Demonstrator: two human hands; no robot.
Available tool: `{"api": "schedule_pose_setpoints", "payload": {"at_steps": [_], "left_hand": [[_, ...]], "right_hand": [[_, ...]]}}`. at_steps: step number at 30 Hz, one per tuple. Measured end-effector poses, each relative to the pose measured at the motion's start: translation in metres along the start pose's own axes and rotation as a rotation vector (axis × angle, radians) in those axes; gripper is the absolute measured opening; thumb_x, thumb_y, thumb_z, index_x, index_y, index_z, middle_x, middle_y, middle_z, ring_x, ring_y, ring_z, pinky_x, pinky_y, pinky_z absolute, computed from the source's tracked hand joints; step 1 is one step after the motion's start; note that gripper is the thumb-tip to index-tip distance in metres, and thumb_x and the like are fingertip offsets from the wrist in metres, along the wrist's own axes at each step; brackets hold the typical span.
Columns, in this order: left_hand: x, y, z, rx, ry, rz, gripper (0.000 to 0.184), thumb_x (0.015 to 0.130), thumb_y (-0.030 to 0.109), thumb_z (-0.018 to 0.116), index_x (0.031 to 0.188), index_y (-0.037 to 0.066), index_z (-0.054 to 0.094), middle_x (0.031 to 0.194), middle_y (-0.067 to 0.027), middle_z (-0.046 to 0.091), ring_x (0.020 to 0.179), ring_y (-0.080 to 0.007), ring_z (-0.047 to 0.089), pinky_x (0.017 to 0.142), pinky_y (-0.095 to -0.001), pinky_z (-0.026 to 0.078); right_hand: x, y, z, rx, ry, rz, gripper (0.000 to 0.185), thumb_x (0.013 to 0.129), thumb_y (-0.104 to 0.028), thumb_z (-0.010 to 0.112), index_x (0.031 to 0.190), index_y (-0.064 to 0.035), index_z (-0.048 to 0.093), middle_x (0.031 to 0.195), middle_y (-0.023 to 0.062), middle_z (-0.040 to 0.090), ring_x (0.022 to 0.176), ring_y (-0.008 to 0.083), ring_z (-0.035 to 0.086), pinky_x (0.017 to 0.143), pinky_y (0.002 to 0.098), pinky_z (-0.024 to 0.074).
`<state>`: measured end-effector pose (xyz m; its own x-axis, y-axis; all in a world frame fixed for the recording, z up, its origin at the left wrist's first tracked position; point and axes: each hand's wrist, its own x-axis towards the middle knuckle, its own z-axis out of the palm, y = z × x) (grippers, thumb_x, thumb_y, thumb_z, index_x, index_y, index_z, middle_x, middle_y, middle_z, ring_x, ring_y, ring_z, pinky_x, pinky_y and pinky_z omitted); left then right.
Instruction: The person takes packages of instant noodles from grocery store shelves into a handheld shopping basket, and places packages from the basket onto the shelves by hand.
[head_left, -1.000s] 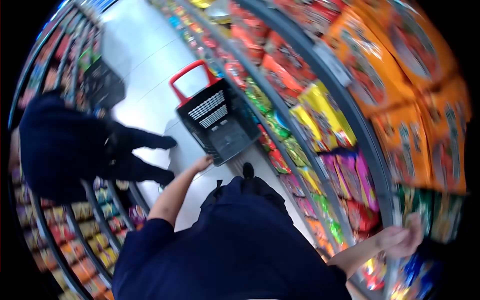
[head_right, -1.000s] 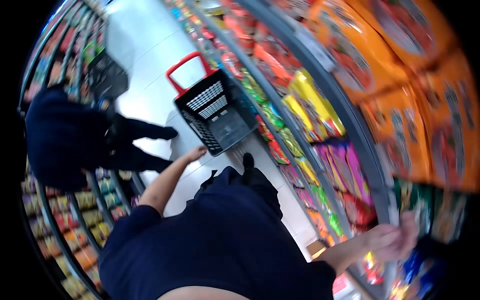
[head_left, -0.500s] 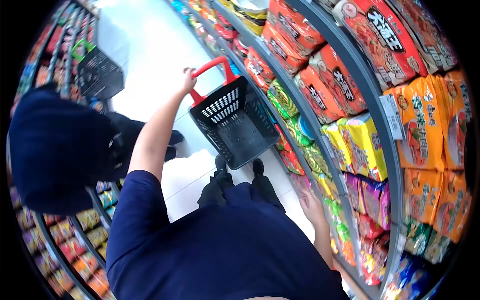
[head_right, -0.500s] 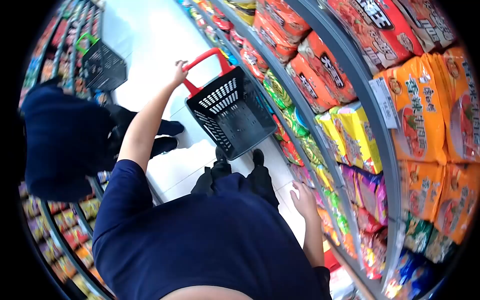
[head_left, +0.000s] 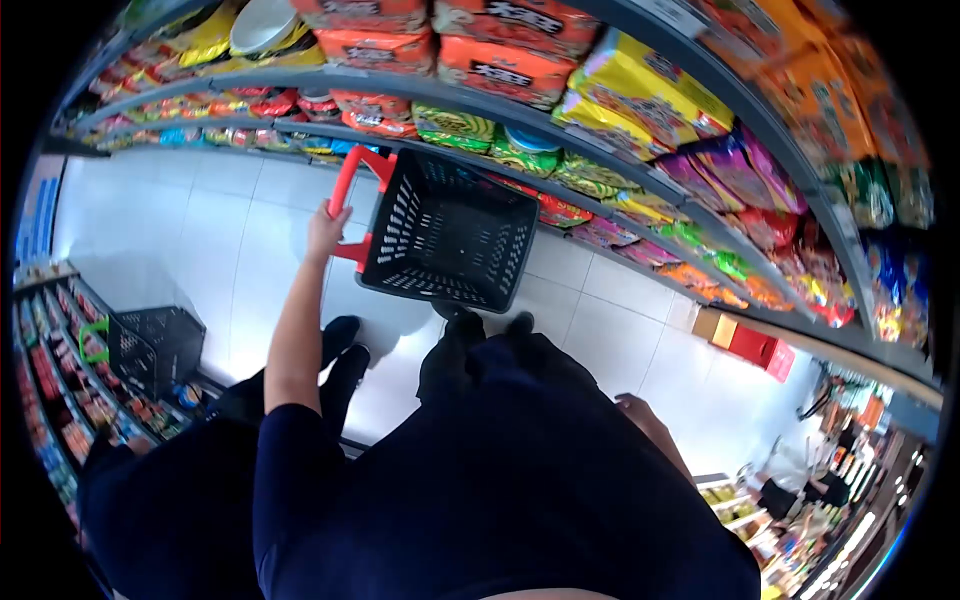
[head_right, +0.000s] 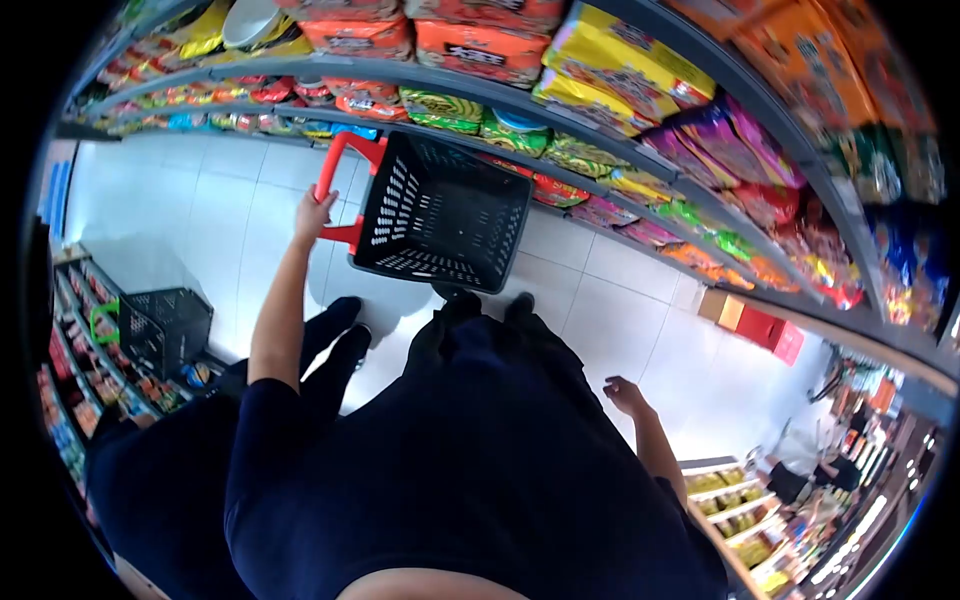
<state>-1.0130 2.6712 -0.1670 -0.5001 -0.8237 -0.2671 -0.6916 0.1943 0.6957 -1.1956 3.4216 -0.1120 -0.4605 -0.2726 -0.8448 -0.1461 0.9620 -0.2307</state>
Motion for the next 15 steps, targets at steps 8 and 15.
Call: {"api": "schedule_pose_setpoints", "payload": {"at_steps": [8,15], "left_hand": [[-0.102,0.058,0.15,0.011,-0.1,0.14,0.035,0.081,0.028,0.065,0.099,0.001,0.051,0.069,-0.0176,0.061,0.063,-0.0334,0.064,0.058,-0.0439,0.049],[-0.24,0.129,0.269,0.245,-0.468,0.312,0.054,0.08,0.036,0.066,0.111,-0.001,0.04,0.086,-0.0264,0.062,0.084,-0.0423,0.062,0.07,-0.0483,0.05]], "right_hand": [[0.094,-0.025,0.034,0.109,0.299,-0.417,0.03,0.086,-0.023,0.058,0.112,-0.0069,0.059,0.098,0.0176,0.066,0.094,0.0307,0.063,0.081,0.0378,0.05],[0.091,-0.098,0.03,0.391,0.174,-0.621,0.06,0.077,-0.029,0.068,0.124,0.0015,0.047,0.123,0.0214,0.052,0.115,0.0312,0.051,0.097,0.0367,0.0408]]}}
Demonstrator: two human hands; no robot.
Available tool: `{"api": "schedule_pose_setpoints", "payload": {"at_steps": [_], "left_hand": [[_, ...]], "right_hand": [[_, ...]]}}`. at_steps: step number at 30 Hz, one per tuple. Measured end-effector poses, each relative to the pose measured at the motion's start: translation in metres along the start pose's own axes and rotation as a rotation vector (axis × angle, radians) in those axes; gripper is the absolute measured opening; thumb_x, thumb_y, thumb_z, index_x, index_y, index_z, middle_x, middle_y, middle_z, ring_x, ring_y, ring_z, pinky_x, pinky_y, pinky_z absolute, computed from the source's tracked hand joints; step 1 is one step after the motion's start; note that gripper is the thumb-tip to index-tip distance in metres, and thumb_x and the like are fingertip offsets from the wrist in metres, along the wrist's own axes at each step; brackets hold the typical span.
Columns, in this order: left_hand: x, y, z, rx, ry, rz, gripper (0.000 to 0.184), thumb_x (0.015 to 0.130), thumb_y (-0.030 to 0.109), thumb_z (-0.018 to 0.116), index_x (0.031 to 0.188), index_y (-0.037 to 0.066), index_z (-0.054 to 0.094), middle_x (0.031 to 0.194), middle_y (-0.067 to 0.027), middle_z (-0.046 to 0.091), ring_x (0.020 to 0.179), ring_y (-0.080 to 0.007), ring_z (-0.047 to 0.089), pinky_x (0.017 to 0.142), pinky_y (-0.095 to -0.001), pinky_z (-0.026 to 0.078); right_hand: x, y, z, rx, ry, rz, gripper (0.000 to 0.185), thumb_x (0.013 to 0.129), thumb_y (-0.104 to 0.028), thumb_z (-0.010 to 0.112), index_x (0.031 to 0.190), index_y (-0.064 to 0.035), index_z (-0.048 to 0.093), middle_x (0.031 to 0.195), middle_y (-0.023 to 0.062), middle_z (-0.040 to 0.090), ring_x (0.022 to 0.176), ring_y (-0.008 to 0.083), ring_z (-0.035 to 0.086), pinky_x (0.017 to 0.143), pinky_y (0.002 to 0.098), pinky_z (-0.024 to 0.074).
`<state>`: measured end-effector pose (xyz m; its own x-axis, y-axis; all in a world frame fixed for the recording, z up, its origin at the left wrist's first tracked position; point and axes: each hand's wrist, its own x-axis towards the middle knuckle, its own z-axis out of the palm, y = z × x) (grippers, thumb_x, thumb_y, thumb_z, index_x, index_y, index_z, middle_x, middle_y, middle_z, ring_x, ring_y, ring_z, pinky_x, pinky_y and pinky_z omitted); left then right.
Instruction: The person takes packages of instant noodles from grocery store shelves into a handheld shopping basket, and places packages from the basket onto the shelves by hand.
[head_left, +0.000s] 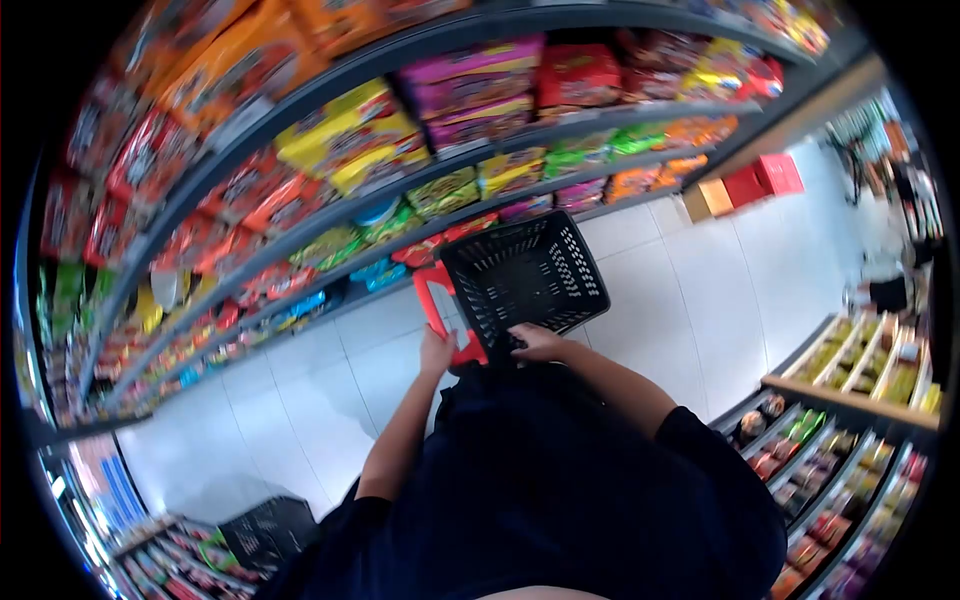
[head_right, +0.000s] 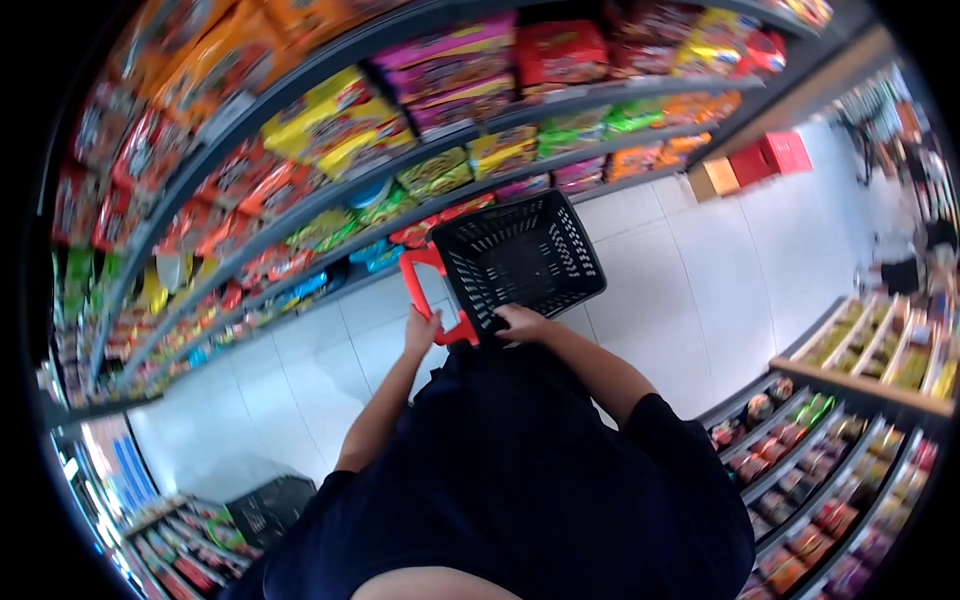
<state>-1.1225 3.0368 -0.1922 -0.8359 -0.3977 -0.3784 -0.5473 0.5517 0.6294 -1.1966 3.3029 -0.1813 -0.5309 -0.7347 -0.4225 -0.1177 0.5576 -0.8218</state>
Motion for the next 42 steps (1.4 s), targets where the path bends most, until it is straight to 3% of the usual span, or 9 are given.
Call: {"api": "schedule_pose_setpoints", "payload": {"at_steps": [4,9,17,22,24,27,30,34,42], "left_hand": [[-0.023,0.081,0.06,0.09,-0.384,0.214,0.066,0.078,0.038,0.067,0.118,-0.004,0.037,0.097,-0.026,0.062,0.091,-0.0415,0.061,0.078,-0.0459,0.05],[-0.019,0.166,0.1,0.202,-0.844,0.684,0.041,0.082,0.021,0.062,0.117,0.004,0.05,0.106,-0.0165,0.061,0.1,-0.0332,0.059,0.086,-0.0386,0.047],[0.006,0.339,0.16,0.3,-0.377,1.264,0.051,0.075,0.02,0.069,0.122,0.008,0.052,0.125,-0.0126,0.052,0.124,-0.0313,0.042,0.104,-0.0433,0.033],[0.063,0.398,0.24,0.592,-0.628,1.502,0.066,0.068,0.031,0.077,0.125,0.009,0.051,0.13,-0.0121,0.049,0.128,-0.0292,0.039,0.108,-0.053,0.022],[0.078,0.418,0.274,0.819,-0.831,1.471,0.059,0.065,0.036,0.078,0.116,0.011,0.058,0.121,-0.0091,0.056,0.12,-0.0258,0.047,0.106,-0.056,0.022],[0.059,0.448,0.321,0.865,-1.028,1.406,0.029,0.073,0.037,0.069,0.087,0.011,0.067,0.086,-0.009,0.067,0.085,-0.0273,0.065,0.08,-0.046,0.047],[0.018,0.483,0.356,0.98,-1.171,1.436,0.031,0.078,0.039,0.061,0.083,0.009,0.067,0.077,-0.0131,0.067,0.073,-0.032,0.065,0.066,-0.0434,0.051],[-0.029,0.487,0.416,0.753,-1.246,1.397,0.03,0.077,0.038,0.061,0.079,0.009,0.066,0.072,-0.0161,0.065,0.067,-0.0346,0.063,0.063,-0.0454,0.051],[-0.111,0.527,0.519,0.558,-1.277,1.148,0.038,0.078,0.042,0.059,0.078,0.004,0.063,0.071,-0.0167,0.064,0.068,-0.0358,0.063,0.064,-0.0467,0.048]], "right_hand": [[-0.016,0.013,-0.005,0.042,0.128,-0.171,0.082,0.073,-0.026,0.07,0.137,0.0064,0.029,0.13,0.0256,0.044,0.124,0.0331,0.042,0.105,0.0364,0.0322],[-0.057,0.077,-0.041,0.278,0.276,-0.014,0.056,0.076,-0.021,0.064,0.121,0.0028,0.04,0.109,0.0249,0.057,0.1,0.0342,0.059,0.086,0.0396,0.0459],[-0.118,0.129,-0.122,0.105,0.835,0.35,0.038,0.081,-0.032,0.063,0.101,-0.0017,0.052,0.082,0.0246,0.063,0.078,0.0424,0.061,0.07,0.0489,0.0483],[-0.162,0.142,-0.165,0.055,0.919,0.519,0.026,0.079,-0.028,0.062,0.095,-0.0083,0.056,0.081,0.0186,0.065,0.077,0.0385,0.063,0.069,0.0488,0.0494],[-0.186,0.15,-0.176,0.013,0.909,0.597,0.024,0.077,-0.026,0.062,0.093,-0.0091,0.057,0.081,0.0164,0.065,0.077,0.0371,0.063,0.068,0.048,0.0501],[-0.231,0.174,-0.191,0.018,0.933,0.679,0.019,0.075,-0.021,0.062,0.09,-0.0103,0.059,0.083,0.014,0.065,0.079,0.0351,0.063,0.069,0.0463,0.0507],[-0.279,0.2,-0.198,0.098,0.957,0.765,0.015,0.074,-0.014,0.062,0.088,-0.0128,0.063,0.085,0.0106,0.066,0.083,0.0324,0.063,0.071,0.0435,0.0505],[-0.342,0.232,-0.204,0.039,1.006,0.901,0.025,0.071,-0.01,0.065,0.094,-0.016,0.061,0.092,0.0057,0.066,0.095,0.0246,0.061,0.098,0.0462,0.0372],[-0.463,0.309,-0.259,-0.124,0.967,0.855,0.019,0.067,-0.01,0.066,0.085,-0.0154,0.063,0.087,0.0035,0.065,0.095,0.0239,0.061,0.099,0.0478,0.0366]]}}
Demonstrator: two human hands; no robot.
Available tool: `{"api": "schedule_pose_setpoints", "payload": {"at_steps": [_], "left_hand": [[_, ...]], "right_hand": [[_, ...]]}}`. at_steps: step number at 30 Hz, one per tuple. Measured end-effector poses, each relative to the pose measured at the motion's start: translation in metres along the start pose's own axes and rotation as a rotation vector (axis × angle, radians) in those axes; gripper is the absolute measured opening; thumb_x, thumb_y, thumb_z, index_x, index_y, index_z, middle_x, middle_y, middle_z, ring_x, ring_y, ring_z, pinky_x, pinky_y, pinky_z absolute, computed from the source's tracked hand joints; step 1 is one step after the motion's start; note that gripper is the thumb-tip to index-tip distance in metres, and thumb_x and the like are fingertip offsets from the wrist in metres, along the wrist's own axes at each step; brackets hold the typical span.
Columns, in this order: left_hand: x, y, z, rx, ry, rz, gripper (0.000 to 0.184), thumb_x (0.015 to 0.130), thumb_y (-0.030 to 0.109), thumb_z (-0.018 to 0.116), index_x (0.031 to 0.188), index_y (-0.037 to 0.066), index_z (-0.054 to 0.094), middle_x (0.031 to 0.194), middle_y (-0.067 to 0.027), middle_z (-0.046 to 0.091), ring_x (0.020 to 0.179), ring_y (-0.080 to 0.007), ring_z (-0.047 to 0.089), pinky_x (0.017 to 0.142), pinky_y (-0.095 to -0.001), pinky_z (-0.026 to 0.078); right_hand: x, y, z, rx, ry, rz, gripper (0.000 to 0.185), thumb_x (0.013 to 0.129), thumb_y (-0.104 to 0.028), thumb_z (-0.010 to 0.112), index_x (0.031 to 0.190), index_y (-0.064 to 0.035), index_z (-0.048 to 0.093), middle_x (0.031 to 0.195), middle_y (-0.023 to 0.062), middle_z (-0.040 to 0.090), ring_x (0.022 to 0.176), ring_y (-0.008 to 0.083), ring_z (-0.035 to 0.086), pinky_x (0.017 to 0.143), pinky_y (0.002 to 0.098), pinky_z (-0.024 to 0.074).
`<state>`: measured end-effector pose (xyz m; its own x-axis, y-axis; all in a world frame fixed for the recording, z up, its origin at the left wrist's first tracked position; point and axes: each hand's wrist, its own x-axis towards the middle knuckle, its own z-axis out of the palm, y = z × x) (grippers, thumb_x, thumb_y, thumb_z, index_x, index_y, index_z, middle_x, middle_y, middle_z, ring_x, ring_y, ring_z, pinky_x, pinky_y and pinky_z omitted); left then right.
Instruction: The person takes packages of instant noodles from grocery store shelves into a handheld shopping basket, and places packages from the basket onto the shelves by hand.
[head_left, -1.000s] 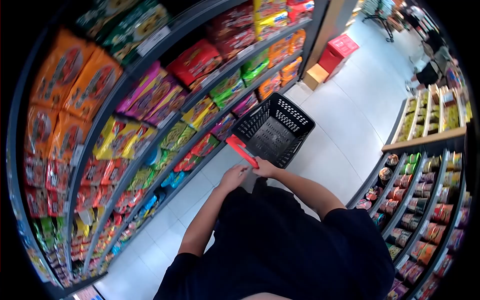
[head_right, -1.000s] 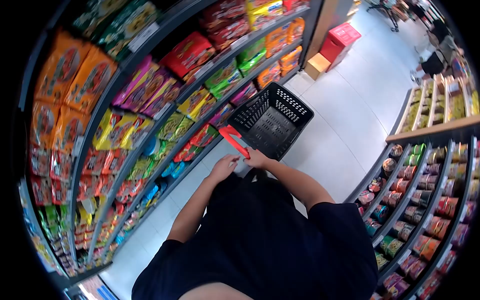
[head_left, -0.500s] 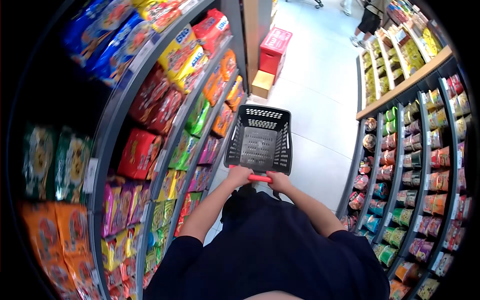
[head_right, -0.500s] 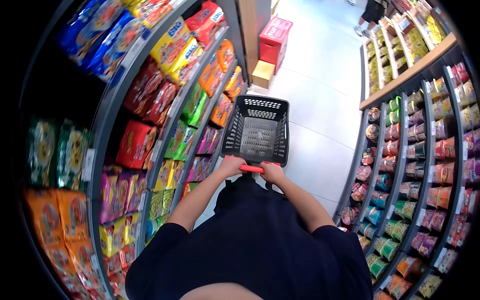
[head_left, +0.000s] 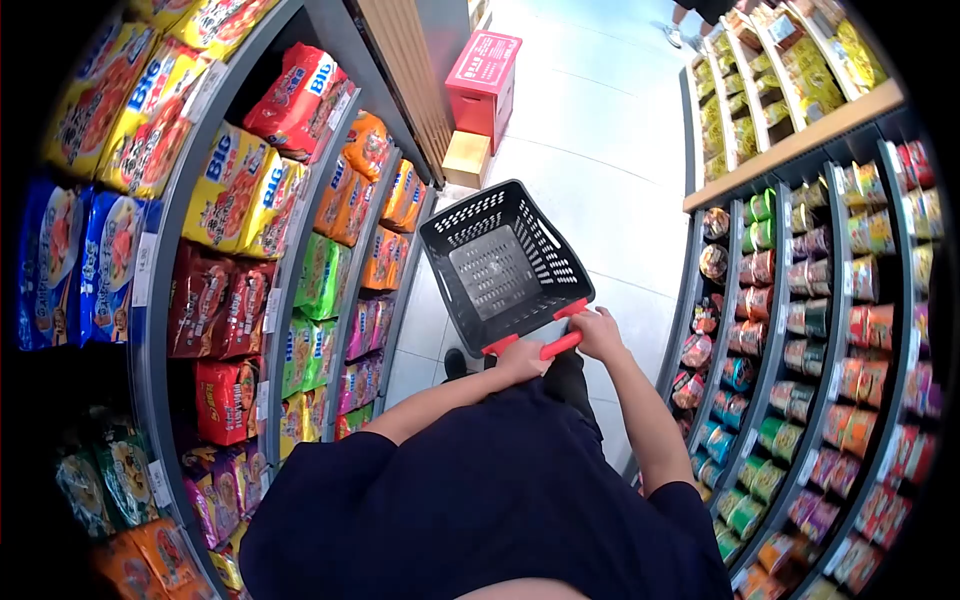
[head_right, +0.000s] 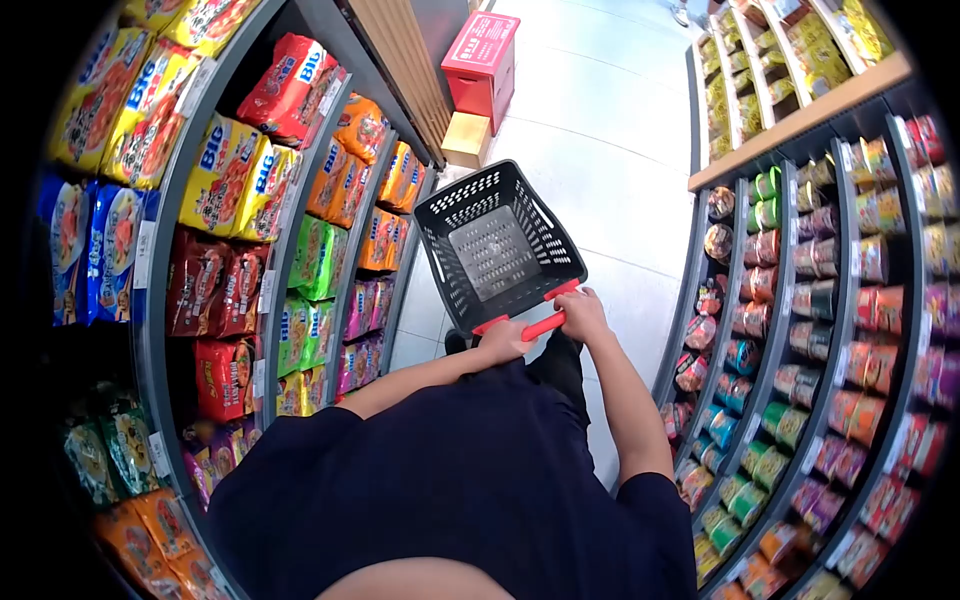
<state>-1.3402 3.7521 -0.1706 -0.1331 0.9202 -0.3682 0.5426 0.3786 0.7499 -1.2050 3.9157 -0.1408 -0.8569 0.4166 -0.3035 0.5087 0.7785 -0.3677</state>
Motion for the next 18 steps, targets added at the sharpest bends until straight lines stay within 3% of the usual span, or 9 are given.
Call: {"api": "schedule_pose_setpoints", "payload": {"at_steps": [3,4,7,8,10,15,18], "left_hand": [[0.07,0.034,0.019,-0.072,0.038,-0.021,0.039,0.08,0.043,0.06,0.082,0.005,0.062,0.074,-0.0166,0.064,0.072,-0.036,0.062,0.068,-0.0456,0.048],[0.094,0.045,0.02,-0.098,-0.011,-0.065,0.04,0.081,0.043,0.06,0.094,0.005,0.059,0.082,-0.0179,0.064,0.079,-0.0357,0.062,0.071,-0.0442,0.047],[0.145,0.076,0.006,-0.2,0.057,-0.056,0.039,0.082,0.038,0.063,0.101,0.005,0.055,0.083,-0.017,0.062,0.077,-0.0327,0.061,0.068,-0.041,0.046],[0.155,0.085,-0.001,-0.245,0.037,-0.05,0.043,0.083,0.032,0.063,0.114,0.005,0.049,0.088,-0.0176,0.061,0.08,-0.0324,0.061,0.07,-0.0404,0.046],[0.18,0.092,0.001,-0.28,0.186,-0.053,0.044,0.084,0.029,0.063,0.118,0.005,0.048,0.088,-0.0179,0.061,0.081,-0.0328,0.061,0.071,-0.0406,0.046],[0.236,0.104,-0.043,-0.299,0.341,-0.22,0.047,0.085,0.026,0.062,0.123,0.005,0.045,0.088,-0.018,0.062,0.081,-0.0344,0.061,0.071,-0.0406,0.047],[0.273,0.091,-0.054,-0.464,0.402,-0.278,0.053,0.085,0.026,0.063,0.127,0.002,0.04,0.084,-0.0159,0.062,0.068,-0.026,0.062,0.063,-0.0374,0.049]], "right_hand": [[0.039,0.071,-0.042,-0.047,-0.037,-0.083,0.02,0.066,-0.011,0.067,0.085,-0.0162,0.064,0.089,0.0028,0.064,0.096,0.0223,0.061,0.101,0.048,0.0347],[0.055,0.096,-0.051,-0.071,-0.074,-0.113,0.02,0.066,-0.011,0.068,0.084,-0.0168,0.066,0.091,0.0016,0.064,0.099,0.0208,0.06,0.102,0.05,0.0338],[0.104,0.146,-0.1,-0.115,-0.203,-0.225,0.02,0.068,-0.008,0.063,0.084,-0.0188,0.068,0.092,0.0014,0.063,0.099,0.021,0.06,0.101,0.0487,0.0354],[0.122,0.159,-0.112,-0.136,-0.249,-0.273,0.022,0.067,-0.007,0.062,0.084,-0.0191,0.069,0.092,0.0013,0.063,0.098,0.0212,0.06,0.101,0.0479,0.0359],[0.158,0.176,-0.133,-0.169,-0.324,-0.348,0.023,0.066,-0.004,0.059,0.082,-0.018,0.069,0.092,0.0012,0.063,0.097,0.0221,0.06,0.098,0.0457,0.0385],[0.241,0.177,-0.169,-0.195,-0.224,-0.494,0.021,0.067,-0.001,0.059,0.081,-0.0143,0.068,0.093,0.0012,0.063,0.099,0.0214,0.058,0.094,0.0431,0.0413],[0.286,0.169,-0.183,-0.209,-0.043,-0.64,0.018,0.069,0.0,0.059,0.079,-0.0137,0.067,0.092,0.0012,0.061,0.1,0.0211,0.056,0.094,0.0438,0.0415]]}}
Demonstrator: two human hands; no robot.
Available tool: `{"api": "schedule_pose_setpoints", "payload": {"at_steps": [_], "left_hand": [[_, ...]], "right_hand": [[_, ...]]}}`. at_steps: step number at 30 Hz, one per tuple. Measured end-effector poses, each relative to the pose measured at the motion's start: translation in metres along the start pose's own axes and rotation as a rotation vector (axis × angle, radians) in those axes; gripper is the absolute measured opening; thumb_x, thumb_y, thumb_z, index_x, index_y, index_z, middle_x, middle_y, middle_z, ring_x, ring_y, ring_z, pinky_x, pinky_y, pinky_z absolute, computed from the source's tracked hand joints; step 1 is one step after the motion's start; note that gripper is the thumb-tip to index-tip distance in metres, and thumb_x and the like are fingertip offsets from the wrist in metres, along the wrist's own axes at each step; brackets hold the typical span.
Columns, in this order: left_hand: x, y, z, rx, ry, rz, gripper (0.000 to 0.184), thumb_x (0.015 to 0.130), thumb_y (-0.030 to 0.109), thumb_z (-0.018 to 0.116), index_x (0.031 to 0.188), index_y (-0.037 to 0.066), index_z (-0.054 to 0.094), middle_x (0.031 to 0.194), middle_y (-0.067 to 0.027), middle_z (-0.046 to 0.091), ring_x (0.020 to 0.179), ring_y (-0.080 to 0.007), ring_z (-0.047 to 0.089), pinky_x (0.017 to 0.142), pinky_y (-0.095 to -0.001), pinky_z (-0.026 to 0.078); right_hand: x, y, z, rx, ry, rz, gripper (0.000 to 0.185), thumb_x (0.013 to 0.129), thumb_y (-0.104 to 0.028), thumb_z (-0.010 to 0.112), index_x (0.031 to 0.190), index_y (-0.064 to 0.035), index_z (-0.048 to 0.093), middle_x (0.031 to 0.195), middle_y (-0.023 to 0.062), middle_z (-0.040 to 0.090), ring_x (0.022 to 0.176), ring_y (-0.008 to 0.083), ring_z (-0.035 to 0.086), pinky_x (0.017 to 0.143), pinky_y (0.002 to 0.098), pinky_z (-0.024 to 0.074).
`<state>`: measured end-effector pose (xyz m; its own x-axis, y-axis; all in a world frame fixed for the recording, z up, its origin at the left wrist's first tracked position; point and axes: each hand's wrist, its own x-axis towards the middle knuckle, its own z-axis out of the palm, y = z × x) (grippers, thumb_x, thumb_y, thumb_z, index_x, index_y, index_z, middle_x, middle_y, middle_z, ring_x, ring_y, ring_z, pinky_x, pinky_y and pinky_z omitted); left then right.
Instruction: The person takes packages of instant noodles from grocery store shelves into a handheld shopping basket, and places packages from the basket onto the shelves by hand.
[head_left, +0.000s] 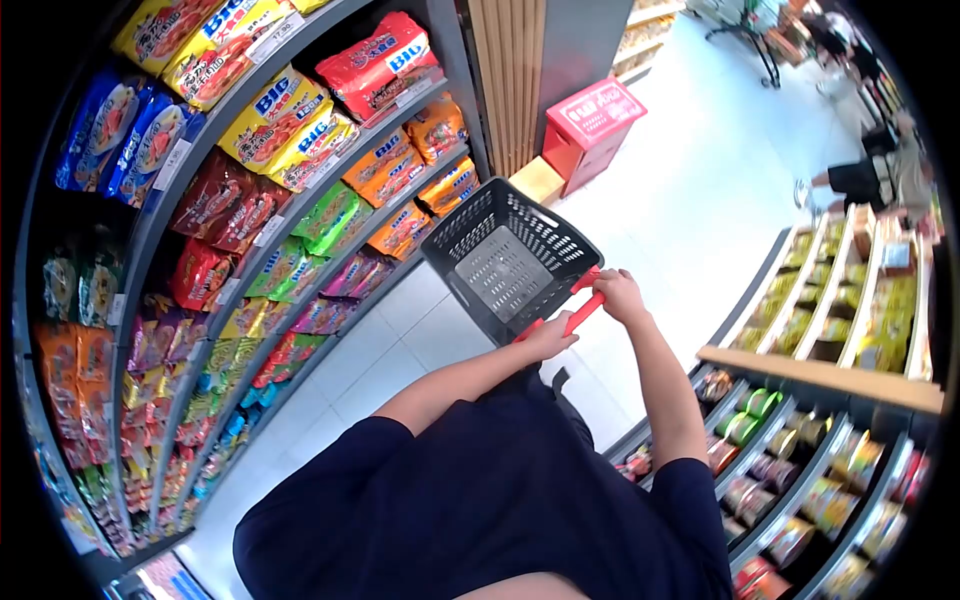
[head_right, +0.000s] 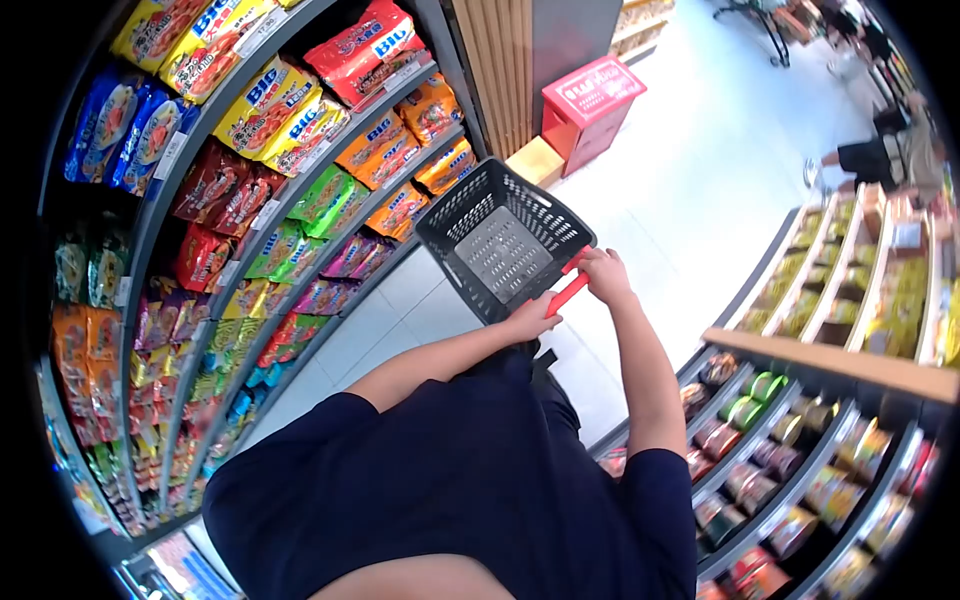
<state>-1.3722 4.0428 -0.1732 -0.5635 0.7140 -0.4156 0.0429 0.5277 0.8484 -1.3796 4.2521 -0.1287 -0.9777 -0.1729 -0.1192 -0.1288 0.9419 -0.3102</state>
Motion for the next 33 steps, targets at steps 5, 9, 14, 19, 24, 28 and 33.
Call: {"api": "schedule_pose_setpoints", "payload": {"at_steps": [5,9,14,19,24,28,33], "left_hand": [[0.067,0.025,0.026,-0.271,-0.005,-0.078,0.069,0.085,0.027,0.061,0.134,-0.002,0.022,0.089,-0.0225,0.06,0.076,-0.0322,0.062,0.068,-0.0399,0.049],[0.113,0.04,0.007,-0.202,-0.059,-0.042,0.071,0.085,0.023,0.059,0.134,-0.003,0.015,0.082,-0.0216,0.06,0.069,-0.0306,0.063,0.061,-0.0385,0.049],[0.154,0.051,-0.039,-0.252,-0.135,-0.099,0.08,0.089,0.024,0.056,0.14,0.0,0.0,0.067,-0.0107,0.058,0.057,-0.0219,0.06,0.056,-0.0338,0.048],[0.22,0.082,-0.083,-0.371,0.103,-0.114,0.088,0.089,0.025,0.057,0.142,0.001,-0.008,0.069,-0.0124,0.059,0.058,-0.0234,0.06,0.058,-0.0351,0.049],[0.251,0.096,-0.098,-0.368,0.174,-0.247,0.087,0.087,0.027,0.056,0.142,0.001,-0.006,0.075,-0.0157,0.061,0.061,-0.0256,0.062,0.061,-0.0367,0.05],[0.23,0.093,-0.104,-0.248,0.355,-0.361,0.079,0.086,0.027,0.054,0.142,0.004,0.004,0.08,-0.0215,0.062,0.071,-0.0349,0.063,0.066,-0.0415,0.05],[0.197,0.093,-0.121,-0.255,0.619,-0.634,0.062,0.082,0.025,0.054,0.136,0.014,0.026,0.095,-0.0244,0.062,0.089,-0.0394,0.062,0.077,-0.0477,0.048]], "right_hand": [[0.049,0.05,-0.027,-0.138,0.096,-0.112,0.007,0.072,-0.005,0.058,0.074,-0.0102,0.061,0.088,0.0037,0.058,0.097,0.0236,0.056,0.092,0.042,0.0426],[0.093,0.09,-0.033,-0.132,0.052,-0.213,0.002,0.072,-0.006,0.057,0.072,-0.0079,0.058,0.088,0.0063,0.057,0.095,0.0254,0.056,0.082,0.0392,0.0447],[0.173,0.133,-0.041,-0.086,-0.146,-0.508,0.004,0.069,-0.003,0.059,0.069,-0.0077,0.059,0.084,0.0064,0.058,0.091,0.0268,0.056,0.074,0.0368,0.0484],[0.277,0.17,-0.064,-0.054,-0.157,-0.693,0.005,0.068,-0.002,0.058,0.068,-0.007,0.06,0.083,0.0084,0.061,0.089,0.0277,0.057,0.076,0.0377,0.0483],[0.331,0.174,-0.075,-0.002,-0.193,-0.873,0.007,0.064,-0.002,0.061,0.069,-0.0065,0.061,0.082,0.0086,0.06,0.09,0.027,0.057,0.079,0.0371,0.048],[0.356,0.138,-0.06,0.05,-0.155,-1.035,0.004,0.065,-0.007,0.062,0.067,-0.0086,0.059,0.078,0.0058,0.057,0.087,0.0243,0.056,0.075,0.0353,0.0475],[0.386,0.083,-0.022,0.062,-0.156,-1.169,0.008,0.069,-0.014,0.06,0.077,-0.0124,0.061,0.087,0.0031,0.058,0.098,0.0237,0.055,0.075,0.0379,0.0472]]}}
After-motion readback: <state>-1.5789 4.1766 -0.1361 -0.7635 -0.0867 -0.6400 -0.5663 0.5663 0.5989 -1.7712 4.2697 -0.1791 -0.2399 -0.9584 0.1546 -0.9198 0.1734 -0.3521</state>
